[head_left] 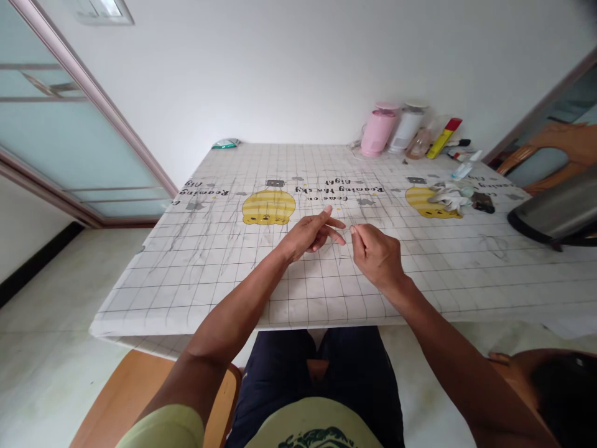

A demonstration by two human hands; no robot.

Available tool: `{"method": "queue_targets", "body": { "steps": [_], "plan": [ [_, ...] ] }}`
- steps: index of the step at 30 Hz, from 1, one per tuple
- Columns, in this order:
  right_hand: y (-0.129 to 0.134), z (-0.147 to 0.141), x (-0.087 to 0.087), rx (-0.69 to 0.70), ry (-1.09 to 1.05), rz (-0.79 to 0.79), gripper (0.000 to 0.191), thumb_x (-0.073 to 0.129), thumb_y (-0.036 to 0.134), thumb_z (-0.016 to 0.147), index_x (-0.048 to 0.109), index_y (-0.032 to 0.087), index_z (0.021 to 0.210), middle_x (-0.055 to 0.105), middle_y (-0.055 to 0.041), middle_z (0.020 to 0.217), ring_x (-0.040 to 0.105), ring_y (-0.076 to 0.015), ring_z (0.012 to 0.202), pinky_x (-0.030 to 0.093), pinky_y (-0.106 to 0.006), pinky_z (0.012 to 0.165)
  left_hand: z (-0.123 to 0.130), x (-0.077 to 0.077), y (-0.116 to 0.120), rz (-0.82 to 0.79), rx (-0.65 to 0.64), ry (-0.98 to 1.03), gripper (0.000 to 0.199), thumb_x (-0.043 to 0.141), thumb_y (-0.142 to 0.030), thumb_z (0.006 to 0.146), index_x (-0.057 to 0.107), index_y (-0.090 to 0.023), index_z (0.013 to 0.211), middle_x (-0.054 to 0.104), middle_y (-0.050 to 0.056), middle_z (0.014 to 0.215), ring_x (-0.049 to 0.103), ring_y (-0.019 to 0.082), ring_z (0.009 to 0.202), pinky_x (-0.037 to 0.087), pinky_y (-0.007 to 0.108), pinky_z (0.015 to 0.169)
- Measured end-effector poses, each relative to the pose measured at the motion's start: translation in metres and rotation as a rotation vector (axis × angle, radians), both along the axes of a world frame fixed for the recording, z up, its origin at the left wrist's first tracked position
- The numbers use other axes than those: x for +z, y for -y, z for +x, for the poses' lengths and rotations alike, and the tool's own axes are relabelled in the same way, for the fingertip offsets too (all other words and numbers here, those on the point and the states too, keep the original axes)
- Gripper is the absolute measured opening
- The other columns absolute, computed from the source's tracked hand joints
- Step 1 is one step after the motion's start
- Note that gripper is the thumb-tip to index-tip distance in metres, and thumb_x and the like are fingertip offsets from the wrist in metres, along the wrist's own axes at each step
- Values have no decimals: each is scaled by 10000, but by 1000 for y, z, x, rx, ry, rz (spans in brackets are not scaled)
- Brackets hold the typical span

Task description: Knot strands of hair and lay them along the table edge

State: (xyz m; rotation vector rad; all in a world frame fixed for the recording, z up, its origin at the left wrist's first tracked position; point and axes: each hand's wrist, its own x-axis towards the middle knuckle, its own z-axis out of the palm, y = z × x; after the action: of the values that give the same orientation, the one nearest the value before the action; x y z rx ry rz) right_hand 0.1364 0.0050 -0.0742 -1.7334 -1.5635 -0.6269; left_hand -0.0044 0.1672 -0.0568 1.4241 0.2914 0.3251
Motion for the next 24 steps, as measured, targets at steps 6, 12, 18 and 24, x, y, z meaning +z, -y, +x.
{"method": "queue_targets", "body": {
  "steps": [6, 12, 18, 24],
  "plan": [
    [0, -3, -6, 0, -16, -34, 338, 481, 221, 1116, 570, 216, 790, 642, -23, 727, 530, -155, 619, 300, -341, 576, -3, -1, 4, 179, -17, 118, 428, 871, -529, 889, 826, -155, 1091, 787, 93, 874, 546, 95, 608, 297, 220, 484],
    [2, -4, 1, 114, -425, -69, 342, 599, 395, 1097, 677, 228, 808, 649, -17, 706, 524, -166, 605, 373, -318, 572, -4, -1, 4, 213, 21, 130, 333, 849, -473, 901, 848, -161, 1018, 763, 56, 816, 492, 72, 540, 366, 226, 485],
    [10, 0, 4, 349, -971, -173, 346, 687, 558, 1045, 808, 240, 984, 728, -43, 798, 704, -237, 789, 560, -386, 782, -5, 1, 3, 152, 53, 87, 263, 828, -405, 905, 830, -172, 1026, 726, 23, 736, 460, 60, 486, 340, 215, 455],
    [11, 3, -7, 451, -1238, -145, 389, 703, 594, 1024, 812, 221, 1043, 605, -8, 668, 642, -229, 689, 573, -429, 760, -3, -2, 2, 176, 32, 93, 295, 814, -451, 923, 807, -170, 1014, 745, 35, 784, 415, 50, 473, 312, 222, 444]
  ]
}}
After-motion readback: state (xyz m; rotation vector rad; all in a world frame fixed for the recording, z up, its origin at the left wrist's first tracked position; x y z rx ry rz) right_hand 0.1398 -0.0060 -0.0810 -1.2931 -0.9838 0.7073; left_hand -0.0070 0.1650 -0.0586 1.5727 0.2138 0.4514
